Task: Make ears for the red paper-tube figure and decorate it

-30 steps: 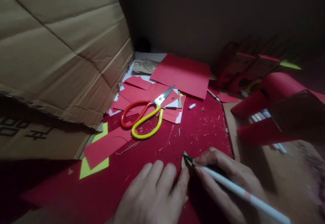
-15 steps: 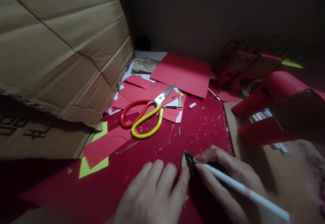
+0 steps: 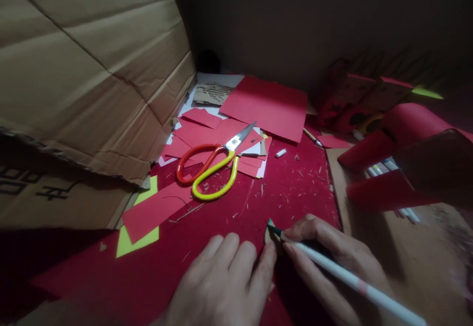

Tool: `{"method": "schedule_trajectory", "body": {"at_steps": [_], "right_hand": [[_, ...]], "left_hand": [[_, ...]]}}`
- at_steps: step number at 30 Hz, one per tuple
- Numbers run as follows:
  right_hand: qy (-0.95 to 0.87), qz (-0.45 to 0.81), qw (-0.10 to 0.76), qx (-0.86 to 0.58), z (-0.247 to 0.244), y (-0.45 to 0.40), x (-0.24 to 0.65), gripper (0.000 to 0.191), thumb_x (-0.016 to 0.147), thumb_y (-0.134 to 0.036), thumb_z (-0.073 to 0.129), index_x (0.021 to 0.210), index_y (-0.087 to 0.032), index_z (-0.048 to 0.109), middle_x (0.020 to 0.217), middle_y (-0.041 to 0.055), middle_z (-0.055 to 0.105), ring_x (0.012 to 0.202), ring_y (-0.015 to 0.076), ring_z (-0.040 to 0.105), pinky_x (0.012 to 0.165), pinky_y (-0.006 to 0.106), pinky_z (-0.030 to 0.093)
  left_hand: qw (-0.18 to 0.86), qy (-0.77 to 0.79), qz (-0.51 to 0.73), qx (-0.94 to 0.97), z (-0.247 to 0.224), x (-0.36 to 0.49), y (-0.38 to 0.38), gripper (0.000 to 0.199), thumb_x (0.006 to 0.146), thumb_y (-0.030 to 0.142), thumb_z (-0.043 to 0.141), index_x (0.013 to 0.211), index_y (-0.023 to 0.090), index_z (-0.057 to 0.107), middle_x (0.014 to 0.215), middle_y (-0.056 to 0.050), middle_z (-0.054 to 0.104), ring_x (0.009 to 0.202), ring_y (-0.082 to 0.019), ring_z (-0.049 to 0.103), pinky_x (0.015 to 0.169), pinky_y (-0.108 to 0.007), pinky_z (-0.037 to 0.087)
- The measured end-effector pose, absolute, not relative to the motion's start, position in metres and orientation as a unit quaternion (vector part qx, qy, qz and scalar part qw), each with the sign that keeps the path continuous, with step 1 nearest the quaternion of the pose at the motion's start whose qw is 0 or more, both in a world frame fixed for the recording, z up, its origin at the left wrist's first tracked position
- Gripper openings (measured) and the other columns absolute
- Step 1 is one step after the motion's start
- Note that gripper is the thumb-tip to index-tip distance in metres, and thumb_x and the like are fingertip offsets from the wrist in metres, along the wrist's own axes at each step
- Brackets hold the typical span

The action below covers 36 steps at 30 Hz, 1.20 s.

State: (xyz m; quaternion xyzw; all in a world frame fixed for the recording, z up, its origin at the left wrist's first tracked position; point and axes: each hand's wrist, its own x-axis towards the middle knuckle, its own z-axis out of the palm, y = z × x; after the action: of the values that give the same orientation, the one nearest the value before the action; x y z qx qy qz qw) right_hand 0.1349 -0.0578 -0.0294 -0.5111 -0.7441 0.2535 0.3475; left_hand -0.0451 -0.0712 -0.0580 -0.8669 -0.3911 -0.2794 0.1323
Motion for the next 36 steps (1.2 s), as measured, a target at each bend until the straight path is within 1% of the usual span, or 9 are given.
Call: {"method": "schedule_trajectory", "body": {"at_steps": [5,10,14,19,21,24,28,33,36], "right_hand": [[-0.754,0.257,0.327,-0.509,-0.0263,-0.0589,0.1331,0.008,0.083,-0.018,0.058,0.076,-0.022,0.058,0.065,0.0006,0.063,0.057,0.0136,0.063,0.054,0.021,0.052],[-0.739,0.261,0.339,-0.521,-0.0296,-0.0575,0.1368,0.003,0.084,-0.019,0.057,0.083,-0.022,0.059,0.069,0.0006,0.065,0.059,0.0137,0.064,0.054,0.021,0.052],[-0.733,0.271,0.339,-0.524,-0.0324,-0.0585,0.1382,0.004,0.084,-0.018,0.057,0.084,-0.022,0.058,0.07,-0.0008,0.064,0.059,0.013,0.064,0.053,0.02,0.052],[-0.731,0.273,0.349,-0.518,-0.0336,-0.0608,0.1354,0.007,0.083,-0.02,0.058,0.076,-0.022,0.057,0.065,-0.0013,0.061,0.056,0.0134,0.062,0.052,0.02,0.051],[-0.731,0.275,0.346,-0.519,-0.0332,-0.0604,0.1354,0.007,0.083,-0.021,0.058,0.076,-0.022,0.057,0.064,-0.0013,0.061,0.055,0.0134,0.062,0.051,0.02,0.051],[-0.734,0.272,0.333,-0.526,-0.0311,-0.0586,0.1371,0.003,0.084,-0.02,0.057,0.082,-0.023,0.058,0.068,-0.0008,0.063,0.057,0.0129,0.063,0.051,0.02,0.051],[-0.731,0.262,0.338,-0.532,-0.0302,-0.056,0.1381,0.003,0.084,-0.02,0.057,0.083,-0.022,0.059,0.071,0.0008,0.066,0.061,0.0138,0.066,0.051,0.019,0.051],[-0.732,0.263,0.342,-0.527,-0.0316,-0.0564,0.138,0.003,0.084,-0.019,0.057,0.084,-0.022,0.058,0.071,-0.0004,0.065,0.06,0.0126,0.065,0.052,0.018,0.051],[-0.747,0.257,0.328,-0.518,-0.0295,-0.0584,0.139,0.005,0.084,-0.017,0.056,0.082,-0.022,0.057,0.069,-0.0017,0.063,0.058,0.0112,0.064,0.054,0.017,0.051]], "left_hand": [[0.124,-0.38,-0.27,-0.876,-0.0616,-0.0478,-0.0727,0.022,0.088,0.014,0.047,0.103,0.012,0.063,0.069,-0.002,0.06,0.061,-0.018,0.057,0.055,-0.031,0.04],[0.129,-0.38,-0.27,-0.875,-0.0624,-0.0477,-0.0711,0.023,0.087,0.013,0.048,0.104,0.012,0.064,0.065,-0.002,0.059,0.06,-0.017,0.056,0.055,-0.031,0.04],[0.127,-0.381,-0.272,-0.875,-0.0626,-0.0468,-0.0713,0.024,0.087,0.013,0.048,0.106,0.012,0.064,0.066,-0.002,0.06,0.059,-0.017,0.057,0.055,-0.03,0.039],[0.125,-0.383,-0.281,-0.871,-0.0602,-0.0464,-0.0697,0.022,0.088,0.013,0.047,0.099,0.012,0.066,0.063,-0.001,0.058,0.058,-0.016,0.056,0.056,-0.029,0.041],[0.124,-0.382,-0.286,-0.87,-0.0597,-0.0467,-0.0683,0.021,0.088,0.013,0.047,0.098,0.012,0.066,0.062,-0.001,0.058,0.058,-0.016,0.055,0.057,-0.029,0.041],[0.121,-0.38,-0.273,-0.875,-0.0609,-0.0473,-0.068,0.023,0.089,0.014,0.047,0.103,0.012,0.065,0.064,-0.001,0.058,0.06,-0.016,0.056,0.057,-0.029,0.041],[0.126,-0.379,-0.257,-0.88,-0.0627,-0.0473,-0.0705,0.025,0.088,0.015,0.048,0.109,0.013,0.063,0.066,-0.001,0.06,0.059,-0.017,0.057,0.055,-0.03,0.04],[0.129,-0.386,-0.274,-0.872,-0.0605,-0.0454,-0.07,0.025,0.089,0.012,0.045,0.104,0.013,0.065,0.064,-0.001,0.06,0.058,-0.017,0.057,0.053,-0.03,0.037],[0.127,-0.385,-0.279,-0.871,-0.0596,-0.0454,-0.0683,0.025,0.088,0.01,0.045,0.101,0.013,0.065,0.064,-0.001,0.061,0.058,-0.017,0.058,0.053,-0.031,0.038]]}}
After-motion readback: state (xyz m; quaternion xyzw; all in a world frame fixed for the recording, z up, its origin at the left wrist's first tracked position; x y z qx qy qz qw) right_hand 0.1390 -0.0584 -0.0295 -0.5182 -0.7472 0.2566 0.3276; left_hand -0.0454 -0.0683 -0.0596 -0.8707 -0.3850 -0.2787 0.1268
